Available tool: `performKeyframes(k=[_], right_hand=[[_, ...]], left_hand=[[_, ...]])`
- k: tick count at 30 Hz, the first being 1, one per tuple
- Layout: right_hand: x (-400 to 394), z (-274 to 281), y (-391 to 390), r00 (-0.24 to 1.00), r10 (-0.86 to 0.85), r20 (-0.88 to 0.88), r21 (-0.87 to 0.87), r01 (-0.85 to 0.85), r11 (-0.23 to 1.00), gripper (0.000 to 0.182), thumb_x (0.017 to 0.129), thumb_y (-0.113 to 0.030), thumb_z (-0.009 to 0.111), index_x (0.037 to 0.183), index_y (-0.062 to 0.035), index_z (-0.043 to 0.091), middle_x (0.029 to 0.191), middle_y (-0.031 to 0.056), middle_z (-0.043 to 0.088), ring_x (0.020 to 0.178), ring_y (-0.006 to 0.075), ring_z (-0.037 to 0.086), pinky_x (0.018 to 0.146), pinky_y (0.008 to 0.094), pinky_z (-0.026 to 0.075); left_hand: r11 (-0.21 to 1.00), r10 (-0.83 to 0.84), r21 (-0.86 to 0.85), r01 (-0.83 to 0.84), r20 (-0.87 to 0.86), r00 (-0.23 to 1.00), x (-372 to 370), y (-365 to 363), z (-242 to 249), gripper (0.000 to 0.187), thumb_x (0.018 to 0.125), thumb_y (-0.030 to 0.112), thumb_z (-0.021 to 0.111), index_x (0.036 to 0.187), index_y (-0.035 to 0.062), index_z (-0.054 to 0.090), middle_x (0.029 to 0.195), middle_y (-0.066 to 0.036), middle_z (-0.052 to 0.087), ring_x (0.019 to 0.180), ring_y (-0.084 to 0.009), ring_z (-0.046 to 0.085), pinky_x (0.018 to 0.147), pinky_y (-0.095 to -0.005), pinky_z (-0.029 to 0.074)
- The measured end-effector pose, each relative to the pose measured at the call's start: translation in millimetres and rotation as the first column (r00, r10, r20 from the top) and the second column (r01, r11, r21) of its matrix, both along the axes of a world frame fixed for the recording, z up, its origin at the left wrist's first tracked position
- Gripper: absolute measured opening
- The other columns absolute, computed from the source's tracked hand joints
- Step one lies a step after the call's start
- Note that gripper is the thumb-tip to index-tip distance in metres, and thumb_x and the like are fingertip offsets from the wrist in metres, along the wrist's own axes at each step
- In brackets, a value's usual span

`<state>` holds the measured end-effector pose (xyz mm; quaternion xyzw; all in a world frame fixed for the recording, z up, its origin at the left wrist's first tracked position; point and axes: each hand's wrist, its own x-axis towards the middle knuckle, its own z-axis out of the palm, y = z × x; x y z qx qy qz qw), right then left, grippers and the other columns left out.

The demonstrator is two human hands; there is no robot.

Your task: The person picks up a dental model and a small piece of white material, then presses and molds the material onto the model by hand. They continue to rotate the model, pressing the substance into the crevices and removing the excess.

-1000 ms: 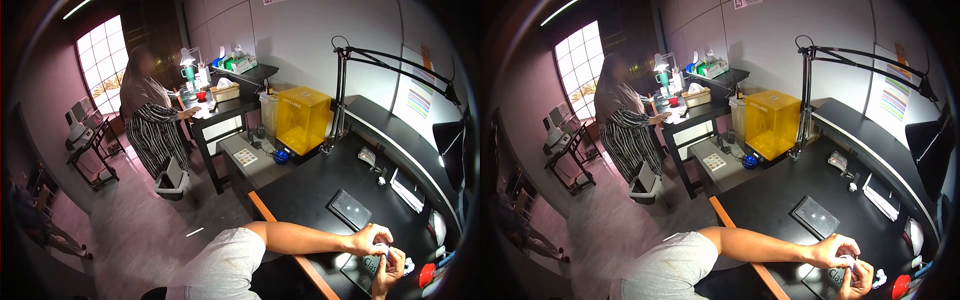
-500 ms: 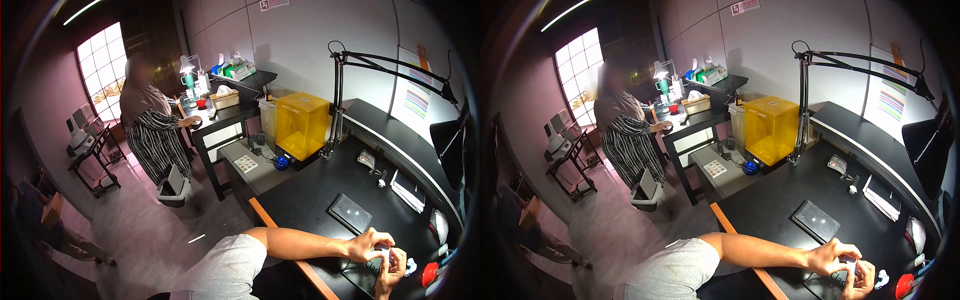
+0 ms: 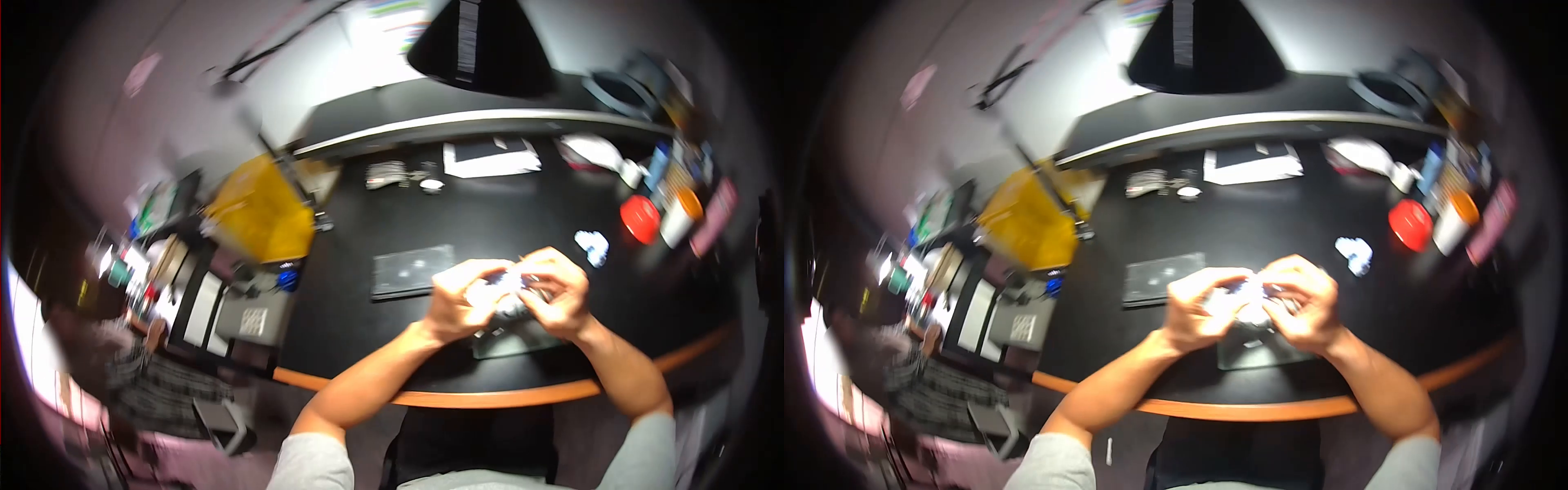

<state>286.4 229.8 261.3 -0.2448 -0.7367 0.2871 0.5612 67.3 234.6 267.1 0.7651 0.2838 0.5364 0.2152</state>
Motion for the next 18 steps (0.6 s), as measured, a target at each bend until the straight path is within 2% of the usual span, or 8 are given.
performKeyframes(k=[4, 5, 8, 12, 15, 17, 18], right_hand=[[2, 1, -4, 0.999, 0.003, -0.041, -0.055, -0.005, 0.998, 0.03, 0.079, 0.015, 0.072, 0.107, 0.0052, 0.073, 0.108, 0.0155, 0.067, 0.091, 0.0202, 0.075, 0.076, 0.027, 0.063], [3, 2, -3, 1.0, -0.009, 0.012, -0.009, 0.009, 1.0, 0.028, 0.081, 0.015, 0.071, 0.107, 0.0058, 0.073, 0.108, 0.0142, 0.067, 0.09, 0.0195, 0.076, 0.076, 0.0267, 0.063], [1, -1, -3, 0.999, 0.014, -0.03, -0.05, -0.015, 0.999, 0.027, 0.081, 0.015, 0.071, 0.107, 0.0061, 0.073, 0.108, 0.0135, 0.066, 0.09, 0.0196, 0.076, 0.075, 0.0268, 0.063], [1, -2, -1, 0.999, 0.012, -0.031, -0.002, -0.012, 1.0, 0.028, 0.08, 0.017, 0.07, 0.106, 0.0051, 0.073, 0.108, 0.0132, 0.066, 0.088, 0.0178, 0.074, 0.075, 0.0266, 0.062], [2, -7, -1, 0.998, -0.064, 0.011, 0.036, 0.063, 0.997, 0.029, 0.073, 0.012, 0.072, 0.101, 0.0033, 0.073, 0.101, 0.0153, 0.069, 0.084, 0.0205, 0.072, 0.072, 0.0293, 0.06], [-3, 0, -3, 0.991, -0.108, 0.076, 0.096, 0.1, 0.99, 0.03, 0.072, 0.014, 0.068, 0.1, 0.0037, 0.072, 0.101, 0.0164, 0.068, 0.089, 0.0234, 0.07, 0.08, 0.0327, 0.058], [-8, 0, -8, 0.996, -0.088, 0.031, 0.033, 0.087, 0.996, 0.031, 0.072, 0.014, 0.066, 0.101, 0.0039, 0.07, 0.101, 0.0164, 0.065, 0.092, 0.0238, 0.068, 0.082, 0.0311, 0.056]], left_hand=[[1.0, 0.006, 0.008, -0.006, -0.007, 1.0, 7, -5, 1, 0.033, 0.08, 0.001, 0.086, 0.111, -0.0027, 0.075, 0.103, -0.015, 0.078, 0.094, -0.0213, 0.077, 0.087, -0.0311, 0.06], [1.0, -0.004, 0.018, 0.004, 0.0, 1.0, 7, -3, -1, 0.033, 0.081, 0.001, 0.086, 0.111, -0.0022, 0.075, 0.103, -0.015, 0.078, 0.094, -0.0201, 0.076, 0.086, -0.0304, 0.06], [1.0, 0.003, -0.02, -0.003, -0.023, 1.0, 5, -4, -1, 0.033, 0.081, 0.002, 0.087, 0.112, -0.0016, 0.076, 0.102, -0.015, 0.078, 0.093, -0.0191, 0.076, 0.084, -0.0295, 0.06], [0.999, -0.011, -0.044, 0.01, -0.028, 1.0, 7, -5, 6, 0.03, 0.081, 0.003, 0.085, 0.11, -0.001, 0.076, 0.101, -0.014, 0.078, 0.092, -0.0191, 0.076, 0.082, -0.0288, 0.059], [0.999, -0.001, 0.04, 0.002, -0.027, 1.0, 4, 0, -5, 0.03, 0.079, 0.003, 0.081, 0.107, -0.0015, 0.074, 0.101, -0.016, 0.077, 0.089, -0.0241, 0.076, 0.08, -0.0332, 0.061], [0.997, -0.021, 0.071, 0.021, 0.005, 1.0, 0, -4, 0, 0.031, 0.078, 0.006, 0.079, 0.107, -0.002, 0.073, 0.1, -0.018, 0.075, 0.087, -0.0279, 0.076, 0.079, -0.0345, 0.061], [0.997, -0.051, 0.055, 0.047, 0.065, 0.997, 1, -4, -4, 0.032, 0.077, 0.006, 0.078, 0.107, -0.0021, 0.073, 0.1, -0.018, 0.075, 0.088, -0.0293, 0.075, 0.078, -0.0356, 0.06]])
